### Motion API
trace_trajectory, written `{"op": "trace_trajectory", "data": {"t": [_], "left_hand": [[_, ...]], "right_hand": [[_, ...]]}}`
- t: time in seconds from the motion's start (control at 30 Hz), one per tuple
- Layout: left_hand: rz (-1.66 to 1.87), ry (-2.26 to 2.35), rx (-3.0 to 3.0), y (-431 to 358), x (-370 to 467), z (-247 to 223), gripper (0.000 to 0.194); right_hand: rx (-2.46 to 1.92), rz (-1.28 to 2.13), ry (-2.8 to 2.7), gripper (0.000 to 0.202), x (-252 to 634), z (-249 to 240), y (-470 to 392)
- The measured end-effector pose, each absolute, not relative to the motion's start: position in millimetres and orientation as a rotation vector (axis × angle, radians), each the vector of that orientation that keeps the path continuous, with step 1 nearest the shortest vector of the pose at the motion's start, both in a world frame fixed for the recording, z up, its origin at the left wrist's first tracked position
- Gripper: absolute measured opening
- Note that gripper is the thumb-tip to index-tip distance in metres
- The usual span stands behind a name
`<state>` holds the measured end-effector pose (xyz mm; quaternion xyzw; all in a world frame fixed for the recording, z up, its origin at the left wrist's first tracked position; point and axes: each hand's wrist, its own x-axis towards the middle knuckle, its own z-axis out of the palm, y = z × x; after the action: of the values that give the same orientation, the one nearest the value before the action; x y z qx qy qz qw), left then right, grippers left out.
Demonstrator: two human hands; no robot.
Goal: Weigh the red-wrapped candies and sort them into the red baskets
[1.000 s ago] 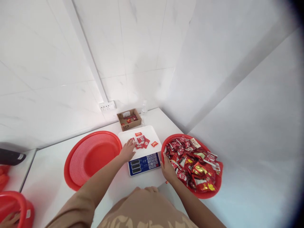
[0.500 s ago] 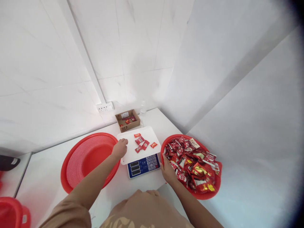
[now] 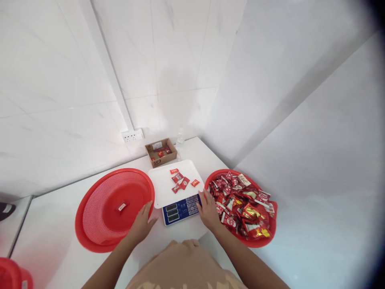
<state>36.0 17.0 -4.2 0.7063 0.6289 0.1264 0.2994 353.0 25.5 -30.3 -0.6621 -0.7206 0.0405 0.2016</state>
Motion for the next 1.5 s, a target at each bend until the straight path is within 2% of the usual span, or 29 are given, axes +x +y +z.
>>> {"op": "trace_trajectory", "data": {"t": [0.23,0.4,0.5,0.6,0.73,0.83,1.0,1.17,1.3,1.37,1.43,1.5], "left_hand": [[0.412,1.607,1.817,11.8,38.0,-14.7,0.059],[0.389,1.578,1.815,9.0,31.2,-9.0,0.058],[0.353,1.591,1.781,9.2,33.1,-3.0,0.059],[0.334,1.612,1.758,10.1,36.1,2.5,0.06],[0.319,1.619,1.745,8.6,38.5,6.6,0.059],[0.332,1.629,1.746,6.6,40.0,7.1,0.058],[0.285,1.658,1.751,6.6,42.7,4.6,0.059],[0.306,1.663,1.775,5.7,42.6,-1.0,0.058],[0.285,1.68,1.779,3.7,43.4,-1.8,0.06],[0.279,1.675,1.79,3.1,44.2,-0.9,0.06],[0.285,1.674,1.793,2.7,44.8,-0.6,0.06],[0.298,1.681,1.783,2.1,44.9,-1.3,0.061]], "right_hand": [[-2.126,0.528,-1.94,0.079,301.5,1.1,80.5],[-2.267,0.722,-1.883,0.091,287.8,7.5,106.9],[-2.296,0.71,-1.881,0.093,278.8,2.3,116.1],[-2.271,0.607,-1.892,0.085,269.3,-7.2,119.3],[-2.151,0.406,-1.941,0.047,264.7,-17.9,115.2],[-2.03,0.306,-1.994,0.033,269.0,-18.5,114.4],[-1.914,0.446,-2.067,0.034,286.0,-8.5,127.4],[-1.836,0.719,-1.595,0.03,294.1,2.4,143.9],[-1.794,0.821,-1.461,0.029,254.3,14.2,146.8],[-1.608,1.092,-1.399,0.03,220.9,22.8,143.2],[-1.355,1.325,-1.409,0.038,191.1,32.2,139.1],[-1.255,1.295,-1.549,0.046,175.7,40.0,138.4]]}}
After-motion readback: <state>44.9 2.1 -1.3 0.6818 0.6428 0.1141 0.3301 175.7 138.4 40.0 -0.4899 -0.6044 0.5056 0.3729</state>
